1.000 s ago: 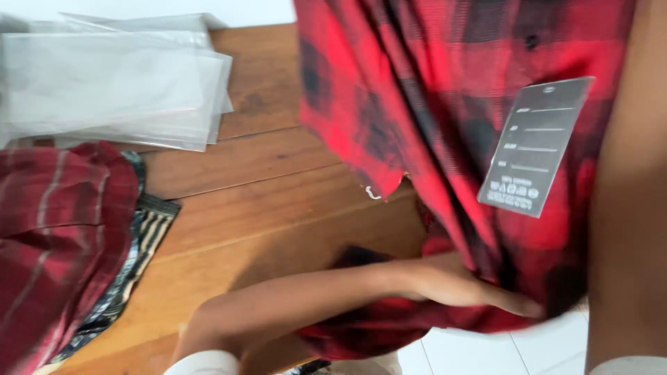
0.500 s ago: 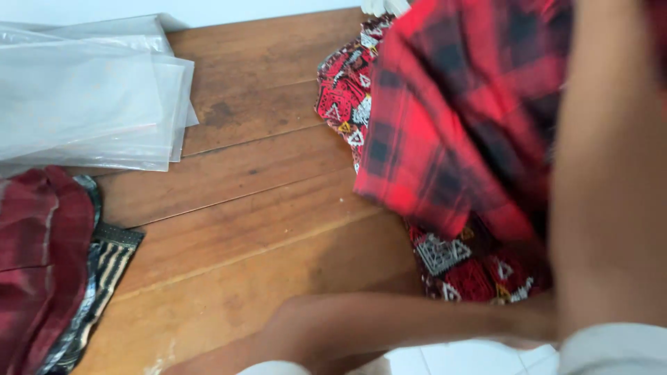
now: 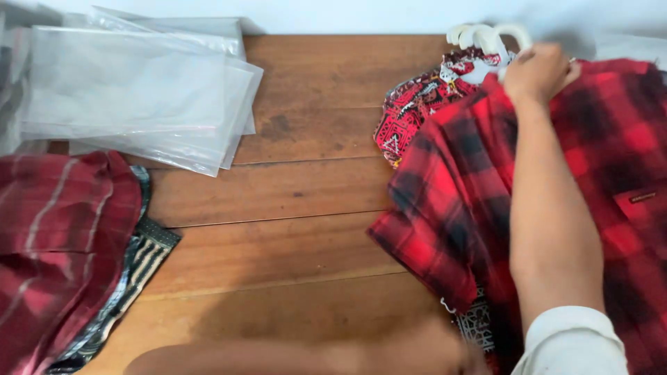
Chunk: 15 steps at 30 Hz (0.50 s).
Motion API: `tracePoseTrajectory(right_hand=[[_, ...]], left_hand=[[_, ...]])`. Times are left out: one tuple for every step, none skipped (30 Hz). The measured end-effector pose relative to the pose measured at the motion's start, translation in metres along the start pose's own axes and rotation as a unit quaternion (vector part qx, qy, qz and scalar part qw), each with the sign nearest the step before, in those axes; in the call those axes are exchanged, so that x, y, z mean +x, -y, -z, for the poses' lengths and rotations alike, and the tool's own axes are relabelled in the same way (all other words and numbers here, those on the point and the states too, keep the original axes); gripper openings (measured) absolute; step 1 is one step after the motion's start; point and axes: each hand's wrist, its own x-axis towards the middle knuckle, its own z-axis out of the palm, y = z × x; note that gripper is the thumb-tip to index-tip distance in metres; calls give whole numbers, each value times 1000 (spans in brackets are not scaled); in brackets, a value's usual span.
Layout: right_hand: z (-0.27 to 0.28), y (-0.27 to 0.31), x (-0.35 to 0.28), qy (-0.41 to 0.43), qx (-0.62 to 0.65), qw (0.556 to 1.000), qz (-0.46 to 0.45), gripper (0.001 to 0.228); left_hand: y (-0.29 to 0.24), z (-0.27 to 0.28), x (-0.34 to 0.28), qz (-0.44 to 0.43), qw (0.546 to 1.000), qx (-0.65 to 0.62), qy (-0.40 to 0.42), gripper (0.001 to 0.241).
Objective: The person places a red and black plaid shirt onto a white hanger and proceeds to button it up from the collar to the bottom. The person smooths the fabric with their hands after buttoning each section.
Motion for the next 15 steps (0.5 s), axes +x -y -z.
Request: tracePoseTrajectory(right_hand=[[-5,-8,10,-53,15,998,5,21],[-10,-16,19,-105,29,994,11,23],[-10,-19,29,-105,25,994,8,23],[-10,-23,38,-136,31,990,-11,21],[-9,-23,53,-169,37,985,-27,25],[-3,-19,61,-173,36,984,-29,25],[3,-15,67,-182,43,981,-54,18],[9,-11,74,-191,50,977,-80,17],[1,-8,78,-190,49,977,-80,17],[-8,-5,83,-212,31,974,-78,15],[-15,-3,89,-237,14,968,-76,25],[-22,6,80,-239,13,968,-76,25],[-28,15,71,-193,16,979,-70,16],[-34,24,61,-147,19,987,-64,14],[-33,30,45,-147,20,987,-65,14]], left_hand=[[-14,60,30,-11,998,51,-27,13],[-53,102,46,-23,993,103,-53,15],[-36,114,63,-25,993,101,-49,15],[-20,126,80,-37,976,186,-110,32],[-3,139,99,-53,946,270,-172,61],[9,141,109,-58,946,270,-171,61],[22,140,117,-15,942,302,-148,70],[35,139,127,27,934,334,-124,81],[40,135,134,27,935,333,-123,81],[46,131,141,42,922,363,-125,85],[52,127,150,54,908,395,-126,89],[58,125,153,52,909,394,-126,89],[64,122,156,58,900,410,-134,86],[69,120,160,65,892,425,-143,83],[72,119,159,64,891,426,-142,83]])
